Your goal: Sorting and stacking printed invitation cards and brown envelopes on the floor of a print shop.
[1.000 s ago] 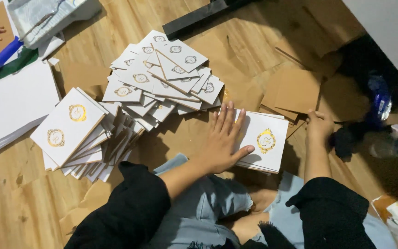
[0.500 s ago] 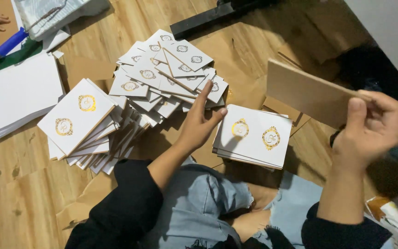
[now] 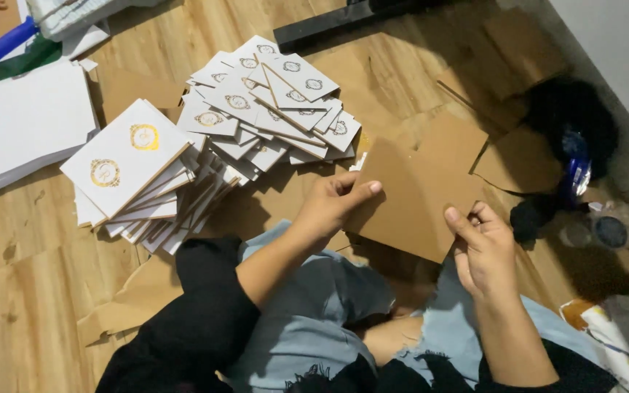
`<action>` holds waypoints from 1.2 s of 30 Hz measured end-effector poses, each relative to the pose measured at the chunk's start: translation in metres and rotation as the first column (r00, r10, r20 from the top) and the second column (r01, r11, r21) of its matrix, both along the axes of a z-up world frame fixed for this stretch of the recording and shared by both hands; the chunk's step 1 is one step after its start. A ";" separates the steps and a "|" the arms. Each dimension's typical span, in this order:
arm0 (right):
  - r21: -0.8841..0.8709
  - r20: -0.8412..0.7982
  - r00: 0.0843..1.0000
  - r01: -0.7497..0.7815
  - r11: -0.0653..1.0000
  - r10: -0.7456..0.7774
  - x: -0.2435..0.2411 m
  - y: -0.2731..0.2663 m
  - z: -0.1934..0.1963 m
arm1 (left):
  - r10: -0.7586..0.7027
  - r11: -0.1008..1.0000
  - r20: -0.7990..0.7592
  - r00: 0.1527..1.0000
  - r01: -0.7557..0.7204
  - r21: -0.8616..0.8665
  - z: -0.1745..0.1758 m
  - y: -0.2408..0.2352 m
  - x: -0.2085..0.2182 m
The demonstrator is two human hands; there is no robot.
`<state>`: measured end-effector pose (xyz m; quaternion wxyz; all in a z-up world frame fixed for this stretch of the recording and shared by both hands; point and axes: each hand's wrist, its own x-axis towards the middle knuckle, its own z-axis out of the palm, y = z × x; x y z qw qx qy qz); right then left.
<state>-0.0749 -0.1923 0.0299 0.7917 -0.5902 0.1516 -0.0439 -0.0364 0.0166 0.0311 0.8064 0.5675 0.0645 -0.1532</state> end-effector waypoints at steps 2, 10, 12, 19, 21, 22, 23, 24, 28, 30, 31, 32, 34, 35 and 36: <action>0.002 -0.009 1.000 0.028 1.000 -0.028 0.002 -0.022 -0.040 | -0.012 0.998 -0.038 0.999 0.010 -0.068 -0.014 -0.002 0.003; 0.021 -0.034 0.998 0.047 0.999 -0.046 0.006 -0.015 -0.028 | 0.027 0.988 -0.092 0.995 -0.040 -0.147 0.033 -0.007 -0.006; 0.025 -0.039 0.998 0.057 0.998 -0.056 0.009 -0.020 -0.027 | 0.034 0.988 -0.090 0.995 -0.047 -0.149 0.032 -0.008 -0.005; 0.085 -0.251 0.933 0.286 0.954 -0.257 0.039 -0.090 -0.069 | 0.135 0.991 -0.055 0.989 -0.134 0.029 0.029 0.002 0.001; 0.100 -0.341 0.888 0.361 0.927 -0.309 0.046 -0.110 -0.081 | 0.176 0.983 -0.060 0.983 -0.172 0.068 0.031 0.006 0.004; 0.156 -0.395 0.858 0.415 0.896 -0.328 0.051 -0.123 -0.093 | 0.176 0.984 -0.081 0.981 -0.175 0.012 0.037 0.008 0.004; 0.208 -0.450 0.825 0.468 0.859 -0.341 0.055 -0.136 -0.105 | 0.176 0.983 -0.104 0.979 -0.181 -0.043 0.042 0.009 0.003; 0.208 -0.452 0.826 0.466 0.860 -0.338 0.055 -0.138 -0.103 | 0.179 0.982 -0.106 0.978 -0.184 -0.042 0.040 0.009 0.004; 0.257 -0.451 0.817 0.505 0.824 -0.360 0.055 -0.149 -0.099 | 0.153 0.977 -0.060 0.986 -0.142 0.159 0.029 0.006 0.009; 0.250 -0.447 0.828 0.479 0.841 -0.339 0.054 -0.145 -0.095 | 0.164 0.973 -0.024 0.986 -0.158 0.170 0.017 0.006 0.009; 0.288 -0.434 0.812 0.535 0.794 -0.390 0.052 -0.141 -0.089 | 0.164 0.984 -0.027 0.986 -0.161 0.075 0.009 0.005 0.012; 0.327 -0.422 0.792 0.586 0.741 -0.441 0.051 -0.138 -0.083 | 0.163 0.986 -0.030 0.986 -0.164 -0.020 0.000 0.004 0.015; 0.327 -0.433 0.772 0.615 0.717 -0.465 0.050 -0.126 -0.074 | 0.119 0.991 -0.068 0.991 -0.122 -0.050 0.002 0.007 0.015; 0.325 -0.440 0.744 0.654 0.683 -0.503 0.047 -0.123 -0.068 | 0.057 0.994 -0.102 0.993 -0.066 -0.087 0.003 0.006 0.015; 0.325 -0.440 0.744 0.654 0.683 -0.504 0.048 -0.123 -0.068 | 0.056 0.994 -0.102 0.993 -0.065 -0.088 0.007 0.008 0.014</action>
